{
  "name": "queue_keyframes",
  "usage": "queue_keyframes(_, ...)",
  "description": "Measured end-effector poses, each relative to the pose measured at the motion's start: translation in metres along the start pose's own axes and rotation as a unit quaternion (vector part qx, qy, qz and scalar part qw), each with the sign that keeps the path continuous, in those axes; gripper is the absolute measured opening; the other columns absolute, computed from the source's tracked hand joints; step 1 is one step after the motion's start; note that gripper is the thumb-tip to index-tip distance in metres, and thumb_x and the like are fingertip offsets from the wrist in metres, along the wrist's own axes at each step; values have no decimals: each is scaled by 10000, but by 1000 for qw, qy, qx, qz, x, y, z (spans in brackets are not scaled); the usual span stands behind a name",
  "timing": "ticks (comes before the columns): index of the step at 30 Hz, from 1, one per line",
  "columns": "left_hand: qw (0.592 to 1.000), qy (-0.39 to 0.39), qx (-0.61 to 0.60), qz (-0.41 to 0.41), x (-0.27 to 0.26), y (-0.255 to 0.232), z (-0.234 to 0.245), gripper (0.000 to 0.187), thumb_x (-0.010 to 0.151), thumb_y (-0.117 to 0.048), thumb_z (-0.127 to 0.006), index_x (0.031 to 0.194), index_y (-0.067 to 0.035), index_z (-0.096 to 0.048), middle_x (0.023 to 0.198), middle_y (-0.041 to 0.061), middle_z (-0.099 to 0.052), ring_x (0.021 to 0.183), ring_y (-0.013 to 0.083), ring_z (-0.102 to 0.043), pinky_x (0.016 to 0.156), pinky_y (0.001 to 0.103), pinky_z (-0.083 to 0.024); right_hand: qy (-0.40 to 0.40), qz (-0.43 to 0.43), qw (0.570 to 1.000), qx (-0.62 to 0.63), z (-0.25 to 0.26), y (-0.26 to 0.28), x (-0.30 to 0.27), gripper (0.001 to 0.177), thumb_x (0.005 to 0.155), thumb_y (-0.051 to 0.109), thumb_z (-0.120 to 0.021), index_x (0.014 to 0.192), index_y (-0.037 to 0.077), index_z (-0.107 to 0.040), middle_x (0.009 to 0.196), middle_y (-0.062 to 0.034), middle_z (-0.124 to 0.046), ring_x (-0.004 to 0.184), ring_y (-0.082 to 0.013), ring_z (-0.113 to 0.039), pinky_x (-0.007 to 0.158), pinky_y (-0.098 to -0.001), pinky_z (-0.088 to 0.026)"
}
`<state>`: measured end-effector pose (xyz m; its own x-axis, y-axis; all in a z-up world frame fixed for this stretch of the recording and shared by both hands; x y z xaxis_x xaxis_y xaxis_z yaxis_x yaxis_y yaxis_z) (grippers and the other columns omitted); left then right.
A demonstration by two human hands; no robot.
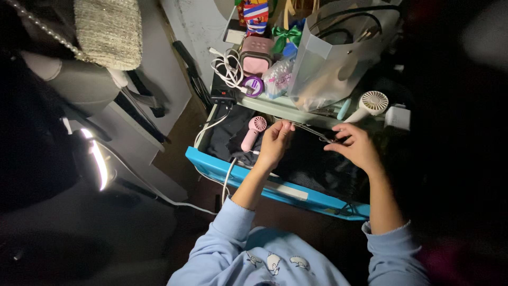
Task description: The person opens a drawer and sorts through various items including cables, a black pouch, and small fans. They place items into the drawer and use a toothbrush to clean a pink portable fan before setting it down.
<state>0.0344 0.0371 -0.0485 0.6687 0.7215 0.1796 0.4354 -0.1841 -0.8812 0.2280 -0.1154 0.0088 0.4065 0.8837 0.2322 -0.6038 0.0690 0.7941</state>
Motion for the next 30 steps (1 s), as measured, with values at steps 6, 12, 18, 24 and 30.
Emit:
queue_keyframes(6,999,8,-37,20,2,-2,1,271,1108,-300,-574,963,-91,-664,727,-107,-457,595,15,-316,525,218,-223,56,-11,995,-77,2,-8,-4,258,761,72,-861,1003,52,-773,826,-55,-781,723,-145,-725,683,-287,-553)
queue_keyframes(12,998,-8,-57,16,-1,-15,6,269,1069,-324,-585,938,-112,-686,613,-127,-398,519,5,-292,479,217,-205,-14,16,997,-77,4,-17,-4,294,709,88,-880,951,17,-729,866,-62,-763,796,-148,-723,727,-297,-561)
queue_keyframes(18,999,-33,-25,7,0,-24,10,289,1061,-330,-592,923,-104,-707,597,-132,-393,503,0,-279,467,215,-195,-11,80,988,-134,11,-5,-13,102,793,62,-831,872,58,-767,851,-48,-749,765,-151,-717,702,-306,-559)
queue_keyframes(24,999,-32,6,10,-8,-38,6,299,1046,-343,-613,929,-100,-740,623,-133,-437,521,-1,-282,482,217,-188,73,2,987,-140,10,-10,-11,233,679,154,-912,827,48,-767,765,-50,-700,670,-162,-655,613,-315,-522)
queue_keyframes(30,1000,11,-28,-4,-18,-39,8,287,1037,-293,-637,908,-59,-741,622,-137,-391,549,1,-281,515,211,-196,-165,-149,974,33,9,-28,11,296,1049,311,-672,1163,48,-596,843,-50,-664,646,-191,-632,555,-363,-490)
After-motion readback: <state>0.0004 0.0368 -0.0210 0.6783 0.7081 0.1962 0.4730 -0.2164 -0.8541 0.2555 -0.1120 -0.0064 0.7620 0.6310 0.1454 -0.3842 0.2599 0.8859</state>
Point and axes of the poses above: each hand's wrist, its own x-axis towards the middle knuckle, its own z-axis out of the back of the hand, y = z × x, the point moved 2 cm from there along x, towards the middle knuckle
